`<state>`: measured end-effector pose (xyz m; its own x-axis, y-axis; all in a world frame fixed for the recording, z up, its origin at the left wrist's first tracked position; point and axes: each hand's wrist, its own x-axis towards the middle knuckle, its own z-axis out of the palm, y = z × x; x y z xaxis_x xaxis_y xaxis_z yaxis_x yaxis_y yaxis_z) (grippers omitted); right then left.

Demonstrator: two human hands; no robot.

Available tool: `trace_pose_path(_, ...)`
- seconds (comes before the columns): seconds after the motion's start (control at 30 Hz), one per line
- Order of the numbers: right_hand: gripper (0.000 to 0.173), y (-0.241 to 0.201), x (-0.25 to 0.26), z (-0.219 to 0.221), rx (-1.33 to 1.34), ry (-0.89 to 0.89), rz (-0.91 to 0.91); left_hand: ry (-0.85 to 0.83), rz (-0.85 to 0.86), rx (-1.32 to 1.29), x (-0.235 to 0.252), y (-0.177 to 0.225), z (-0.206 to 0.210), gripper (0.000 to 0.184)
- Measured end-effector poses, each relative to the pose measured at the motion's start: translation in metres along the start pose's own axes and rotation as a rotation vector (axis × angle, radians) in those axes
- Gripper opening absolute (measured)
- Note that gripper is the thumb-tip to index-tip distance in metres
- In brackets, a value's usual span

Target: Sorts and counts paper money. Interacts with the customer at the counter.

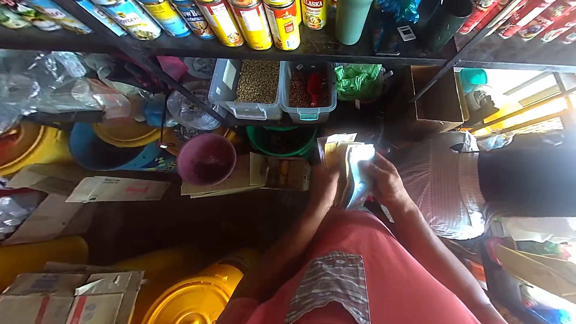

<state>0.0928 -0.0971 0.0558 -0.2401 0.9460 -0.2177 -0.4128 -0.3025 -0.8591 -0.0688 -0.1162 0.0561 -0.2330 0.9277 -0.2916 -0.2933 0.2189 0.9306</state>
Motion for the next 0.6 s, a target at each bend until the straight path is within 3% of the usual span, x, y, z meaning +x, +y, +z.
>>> trace_pose_path(0.13,0.02,0.001,0.004,0.0,0.01,0.057,-0.004,0.006,-0.044,-0.031,0.002,0.002,-0.003,0.029)
trace_pose_path(0.33,0.022,0.001,0.004,0.001,-0.071,-0.037,0.005,0.008,0.017,0.063,0.008,0.0,-0.005,0.024)
trace_pose_path(0.47,0.019,0.003,0.009,0.004,-0.061,0.08,-0.013,-0.015,-0.033,0.101,0.006,0.006,-0.007,0.024)
trace_pose_path(0.6,0.02,0.001,0.012,-0.001,-0.044,0.058,-0.031,-0.045,-0.056,0.12,0.01,0.007,-0.009,0.018)
